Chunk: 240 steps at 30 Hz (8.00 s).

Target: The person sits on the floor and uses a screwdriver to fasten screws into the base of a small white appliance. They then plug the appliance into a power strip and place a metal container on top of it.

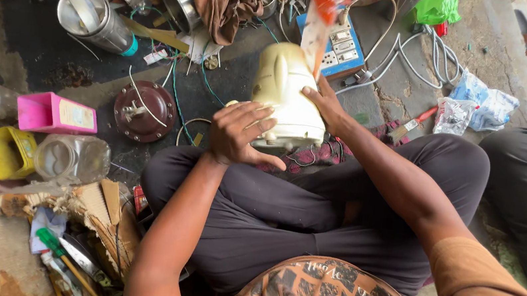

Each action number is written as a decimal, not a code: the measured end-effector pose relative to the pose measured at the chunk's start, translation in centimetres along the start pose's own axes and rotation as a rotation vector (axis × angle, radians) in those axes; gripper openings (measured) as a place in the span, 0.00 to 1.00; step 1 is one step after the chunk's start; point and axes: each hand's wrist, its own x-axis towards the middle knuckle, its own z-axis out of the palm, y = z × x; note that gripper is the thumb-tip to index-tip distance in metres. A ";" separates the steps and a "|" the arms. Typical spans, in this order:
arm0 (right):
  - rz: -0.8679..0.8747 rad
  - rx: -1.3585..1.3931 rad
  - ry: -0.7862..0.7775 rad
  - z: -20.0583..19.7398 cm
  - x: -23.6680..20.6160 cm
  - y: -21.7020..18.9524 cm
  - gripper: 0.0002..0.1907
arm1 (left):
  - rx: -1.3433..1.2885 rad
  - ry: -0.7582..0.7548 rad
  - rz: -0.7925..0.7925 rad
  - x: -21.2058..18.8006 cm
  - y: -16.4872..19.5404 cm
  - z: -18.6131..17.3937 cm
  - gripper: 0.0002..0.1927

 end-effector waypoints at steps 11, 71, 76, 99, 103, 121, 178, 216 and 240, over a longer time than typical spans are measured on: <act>-0.181 -0.058 -0.092 -1.0 0.6 -0.2 0.67 | -1.241 0.606 -1.906 -4.9 -3.9 6.1 0.27; -0.407 -1.739 0.158 -14.0 0.4 -7.9 0.28 | -0.179 -0.740 -1.569 -0.9 -7.8 9.1 0.22; -0.166 -1.996 -0.009 -14.0 2.2 -7.5 0.10 | 0.209 -0.493 -1.043 -3.7 -3.0 9.3 0.27; -0.650 -1.698 0.059 -14.6 7.9 -8.3 0.09 | 0.246 -0.483 -1.269 -6.9 -4.3 10.2 0.11; -0.632 -1.872 0.114 -13.9 7.8 -7.8 0.14 | 0.267 -0.514 -1.232 -6.0 -3.9 10.0 0.12; -0.626 -1.735 0.107 -13.4 6.5 -8.0 0.19 | 0.164 -0.609 -1.343 -5.2 -4.1 9.8 0.21; -0.282 -2.038 -0.188 -10.8 11.5 -10.4 0.15 | 0.296 -0.601 -1.352 -6.5 -4.9 10.9 0.10; -0.780 -1.569 0.184 -12.9 9.6 -9.4 0.33 | 0.277 -0.603 -1.455 -6.4 -3.9 10.4 0.19; -0.180 -1.188 -0.152 -8.9 0.4 -7.1 0.30 | 0.289 -0.626 -1.361 -5.7 -3.7 8.5 0.20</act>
